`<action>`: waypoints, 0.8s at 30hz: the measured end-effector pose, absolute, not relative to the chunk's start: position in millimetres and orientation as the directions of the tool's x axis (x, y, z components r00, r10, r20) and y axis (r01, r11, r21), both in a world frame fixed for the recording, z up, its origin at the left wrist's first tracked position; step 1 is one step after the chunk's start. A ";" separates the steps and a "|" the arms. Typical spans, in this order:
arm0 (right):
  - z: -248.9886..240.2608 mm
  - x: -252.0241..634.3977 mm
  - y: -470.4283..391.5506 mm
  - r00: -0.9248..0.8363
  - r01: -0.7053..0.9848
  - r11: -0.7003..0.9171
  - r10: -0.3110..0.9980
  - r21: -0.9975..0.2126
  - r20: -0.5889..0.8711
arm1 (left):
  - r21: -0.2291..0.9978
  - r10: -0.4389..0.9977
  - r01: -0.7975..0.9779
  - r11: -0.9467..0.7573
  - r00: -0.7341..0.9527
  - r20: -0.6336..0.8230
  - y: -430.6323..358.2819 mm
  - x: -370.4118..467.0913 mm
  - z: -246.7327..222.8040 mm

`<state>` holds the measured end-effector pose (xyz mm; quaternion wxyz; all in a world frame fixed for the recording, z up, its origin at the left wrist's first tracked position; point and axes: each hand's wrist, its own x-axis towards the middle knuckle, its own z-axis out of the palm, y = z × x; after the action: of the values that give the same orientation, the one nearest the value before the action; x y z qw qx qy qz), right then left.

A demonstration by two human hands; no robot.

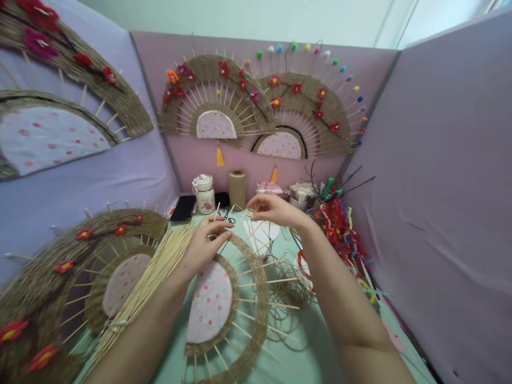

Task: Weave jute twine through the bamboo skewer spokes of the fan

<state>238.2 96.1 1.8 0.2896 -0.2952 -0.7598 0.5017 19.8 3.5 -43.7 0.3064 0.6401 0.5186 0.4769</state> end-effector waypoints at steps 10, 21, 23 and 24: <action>46.3 222.4 83.8 -0.714 0.222 0.544 0.655 -0.810 0.245 | 0.885 0.950 0.351 -0.304 0.038 0.311 -5.9 18.4 -30.9; 56.0 209.6 103.3 -0.873 0.183 0.325 0.488 -0.928 -0.002 | 0.900 0.938 0.263 -0.347 0.093 0.335 -15.4 19.4 -22.5; 38.5 209.4 108.2 -0.862 0.078 0.175 0.506 -0.981 0.022 | 0.910 0.940 0.237 -0.340 0.094 0.327 -15.9 20.7 -21.8; 28.1 209.0 109.1 -0.851 0.004 0.097 0.524 -0.995 0.048 | 0.914 0.942 0.226 -0.336 0.095 0.323 -15.9 21.3 -21.8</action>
<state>209.0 109.1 28.1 0.2012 -0.1850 -0.7128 0.6459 21.3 -15.9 -21.8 0.3587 0.6472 0.4509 0.4991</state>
